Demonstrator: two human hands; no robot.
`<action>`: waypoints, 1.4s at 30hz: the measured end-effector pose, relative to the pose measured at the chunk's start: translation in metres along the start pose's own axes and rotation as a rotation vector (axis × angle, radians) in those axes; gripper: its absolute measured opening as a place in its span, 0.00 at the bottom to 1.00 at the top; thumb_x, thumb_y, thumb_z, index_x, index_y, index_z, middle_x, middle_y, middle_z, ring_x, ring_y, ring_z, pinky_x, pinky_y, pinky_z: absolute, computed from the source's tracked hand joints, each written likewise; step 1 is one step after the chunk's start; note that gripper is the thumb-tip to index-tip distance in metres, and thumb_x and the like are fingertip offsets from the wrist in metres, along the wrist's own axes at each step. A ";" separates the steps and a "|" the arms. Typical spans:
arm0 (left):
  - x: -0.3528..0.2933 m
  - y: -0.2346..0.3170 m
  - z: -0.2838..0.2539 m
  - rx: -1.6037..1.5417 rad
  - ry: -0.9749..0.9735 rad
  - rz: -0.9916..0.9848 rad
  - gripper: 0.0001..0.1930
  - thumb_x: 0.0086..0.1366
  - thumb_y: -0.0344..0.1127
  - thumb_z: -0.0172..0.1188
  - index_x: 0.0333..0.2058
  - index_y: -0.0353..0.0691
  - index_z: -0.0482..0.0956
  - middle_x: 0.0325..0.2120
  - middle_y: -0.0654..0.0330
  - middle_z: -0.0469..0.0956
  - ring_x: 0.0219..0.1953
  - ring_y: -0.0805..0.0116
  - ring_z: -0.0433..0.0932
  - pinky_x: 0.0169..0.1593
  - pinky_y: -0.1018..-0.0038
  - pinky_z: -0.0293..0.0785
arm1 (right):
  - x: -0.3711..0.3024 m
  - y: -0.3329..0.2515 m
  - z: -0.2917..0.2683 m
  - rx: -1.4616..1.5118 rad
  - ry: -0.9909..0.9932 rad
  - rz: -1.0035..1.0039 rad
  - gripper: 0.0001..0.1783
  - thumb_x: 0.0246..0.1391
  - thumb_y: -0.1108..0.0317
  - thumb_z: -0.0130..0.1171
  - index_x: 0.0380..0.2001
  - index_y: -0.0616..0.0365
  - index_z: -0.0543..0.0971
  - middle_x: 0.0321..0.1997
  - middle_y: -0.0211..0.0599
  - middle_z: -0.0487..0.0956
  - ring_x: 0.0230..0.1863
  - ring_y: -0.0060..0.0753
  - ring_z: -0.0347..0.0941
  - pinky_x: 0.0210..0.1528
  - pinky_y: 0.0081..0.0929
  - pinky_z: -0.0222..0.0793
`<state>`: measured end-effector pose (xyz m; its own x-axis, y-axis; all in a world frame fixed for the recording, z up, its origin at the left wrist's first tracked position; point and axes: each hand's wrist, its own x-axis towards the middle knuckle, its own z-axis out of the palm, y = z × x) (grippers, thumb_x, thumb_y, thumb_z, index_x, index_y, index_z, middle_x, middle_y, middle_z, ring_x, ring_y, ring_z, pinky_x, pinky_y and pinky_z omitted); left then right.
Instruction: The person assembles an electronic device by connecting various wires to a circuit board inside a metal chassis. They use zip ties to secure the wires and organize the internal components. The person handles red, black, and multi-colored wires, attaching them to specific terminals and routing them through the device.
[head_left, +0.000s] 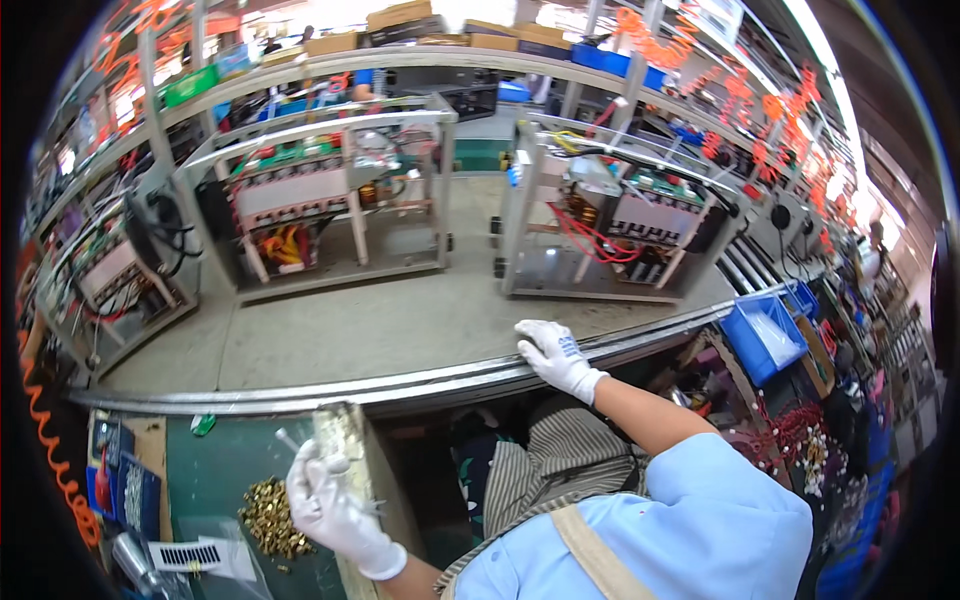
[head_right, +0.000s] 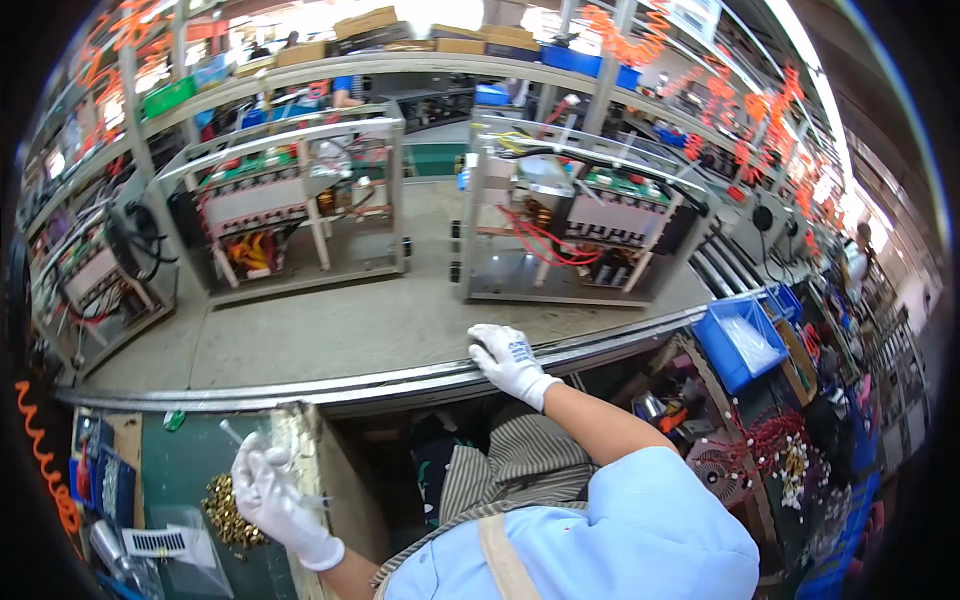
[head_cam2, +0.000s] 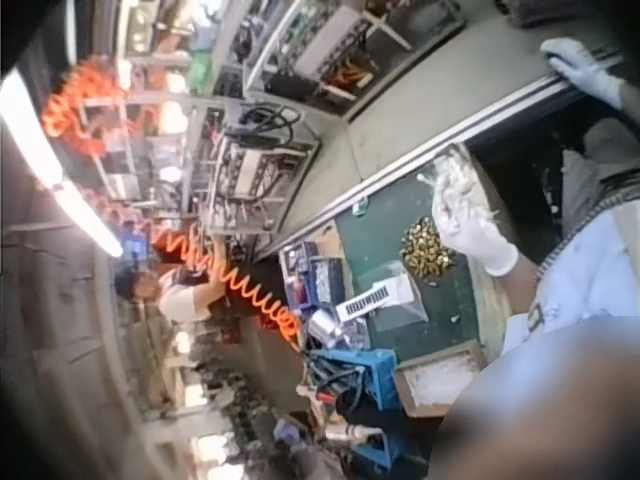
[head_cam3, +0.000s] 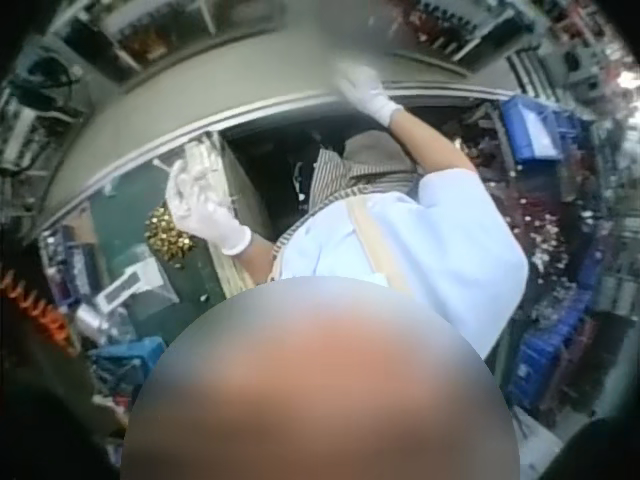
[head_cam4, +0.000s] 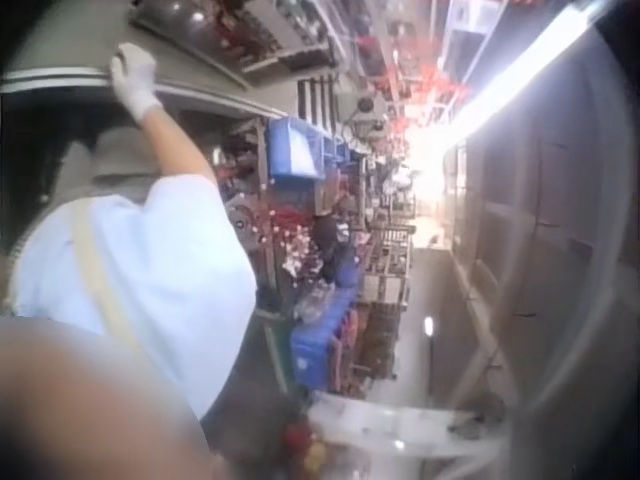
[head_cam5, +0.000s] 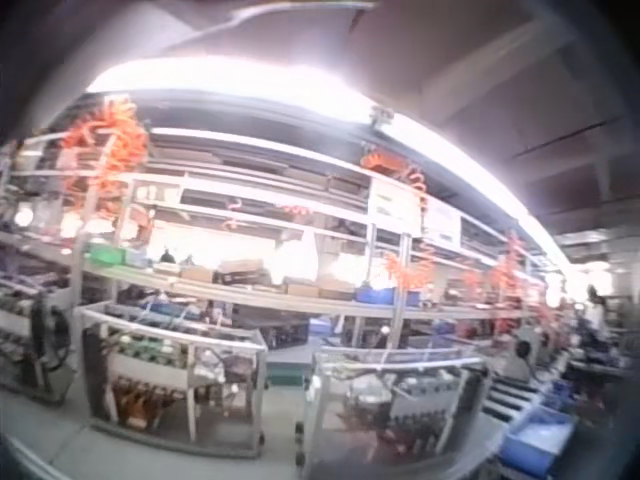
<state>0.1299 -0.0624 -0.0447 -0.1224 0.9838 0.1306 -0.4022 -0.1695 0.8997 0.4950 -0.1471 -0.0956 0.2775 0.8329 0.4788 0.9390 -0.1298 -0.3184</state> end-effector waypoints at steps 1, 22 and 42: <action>0.001 -0.008 -0.001 0.017 -0.008 0.072 0.14 0.68 0.31 0.51 0.47 0.28 0.74 0.26 0.59 0.77 0.26 0.81 0.69 0.31 0.86 0.62 | 0.000 0.006 0.000 0.051 -0.013 0.010 0.16 0.55 0.61 0.55 0.43 0.58 0.77 0.48 0.45 0.78 0.51 0.50 0.71 0.55 0.43 0.65; -0.021 -0.036 0.092 0.755 -0.264 -0.062 0.15 0.69 0.40 0.53 0.42 0.33 0.78 0.21 0.66 0.76 0.15 0.87 0.59 0.18 0.85 0.51 | 0.002 0.043 -0.002 0.693 -0.003 0.018 0.16 0.53 0.57 0.58 0.41 0.54 0.80 0.46 0.38 0.80 0.47 0.44 0.74 0.53 0.38 0.67; -0.066 -0.128 0.308 1.326 -0.967 -0.217 0.09 0.63 0.34 0.58 0.36 0.34 0.79 0.24 0.54 0.80 0.27 0.69 0.76 0.34 0.72 0.72 | 0.008 0.129 -0.061 1.037 0.038 0.188 0.19 0.50 0.65 0.64 0.45 0.60 0.78 0.37 0.46 0.78 0.35 0.43 0.76 0.39 0.38 0.71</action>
<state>0.4687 -0.0878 -0.0405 0.6064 0.7367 -0.2992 0.7308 -0.3681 0.5748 0.6309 -0.1899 -0.0834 0.4235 0.8276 0.3684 0.2520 0.2830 -0.9254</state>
